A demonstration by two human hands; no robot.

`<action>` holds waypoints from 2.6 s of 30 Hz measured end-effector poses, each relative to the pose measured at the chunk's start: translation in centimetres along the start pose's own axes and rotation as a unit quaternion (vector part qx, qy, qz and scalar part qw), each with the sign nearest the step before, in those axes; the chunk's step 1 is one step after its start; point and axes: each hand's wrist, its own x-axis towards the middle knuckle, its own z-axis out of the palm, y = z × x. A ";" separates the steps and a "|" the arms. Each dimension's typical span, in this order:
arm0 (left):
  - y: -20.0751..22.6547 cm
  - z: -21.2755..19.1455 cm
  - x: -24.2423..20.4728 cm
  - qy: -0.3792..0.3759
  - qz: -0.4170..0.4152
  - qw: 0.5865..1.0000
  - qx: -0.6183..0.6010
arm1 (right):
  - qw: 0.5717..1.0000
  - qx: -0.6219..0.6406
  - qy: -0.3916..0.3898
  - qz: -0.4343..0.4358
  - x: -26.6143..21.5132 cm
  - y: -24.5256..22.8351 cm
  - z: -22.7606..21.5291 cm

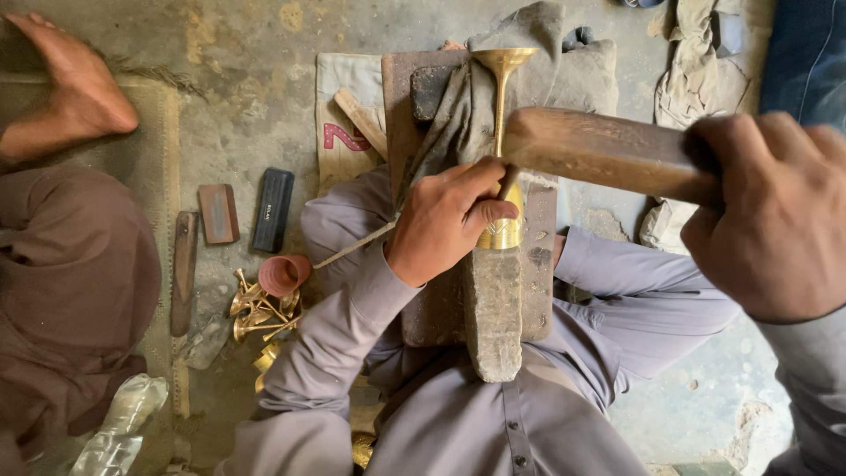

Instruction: The person sits on the floor and uses a wooden mallet to repeatedly strike a brass object held against a stone block. The person rotates the object periodically to work on different areas.

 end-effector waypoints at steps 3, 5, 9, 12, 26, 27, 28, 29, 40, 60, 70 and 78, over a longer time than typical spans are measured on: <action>0.3 0.6 -1.1 0.037 -0.060 0.997 -0.029 | 1.000 0.000 -0.022 -0.004 1.4 -0.9 -1.0; 0.2 1.3 -1.7 0.066 -0.073 0.995 -0.012 | 0.995 -0.079 -0.027 -0.047 2.2 -1.5 -1.6; -0.4 2.4 -2.2 0.144 -0.087 0.983 -0.067 | 0.994 -0.066 -0.008 -0.091 2.5 -1.6 -2.9; -0.3 3.4 -2.5 0.155 -0.121 0.974 -0.115 | 0.997 -0.048 0.002 -0.062 1.8 -1.3 -3.0; 1.4 5.1 -3.4 0.228 -0.135 0.961 -0.082 | 0.992 -0.020 0.037 -0.122 4.6 -2.3 -4.3; 1.4 5.1 -3.4 0.233 -0.138 0.958 -0.097 | 0.992 -0.024 0.036 -0.122 4.9 -2.6 -4.4; 1.5 5.0 -3.4 0.227 -0.134 0.961 -0.080 | 0.992 -0.028 0.035 -0.122 5.1 -2.7 -4.4; 1.6 5.0 -3.4 0.221 -0.129 0.965 -0.062 | 0.987 -0.070 0.047 -0.138 5.3 -2.9 -4.3; 1.1 3.0 -0.8 0.089 -0.090 0.992 0.020 | 0.984 -0.159 -0.033 -0.076 2.9 0.6 -2.3; 2.2 0.9 4.4 -0.160 0.031 0.983 0.087 | 0.989 0.037 -0.011 0.143 -5.2 1.1 2.9; 1.6 1.8 6.2 -0.310 0.083 0.941 0.108 | 0.916 0.247 0.091 0.303 -12.3 -1.4 8.9; 1.5 1.6 6.8 -0.390 0.128 0.899 0.153 | 0.932 0.141 0.147 0.300 -15.4 -5.4 12.9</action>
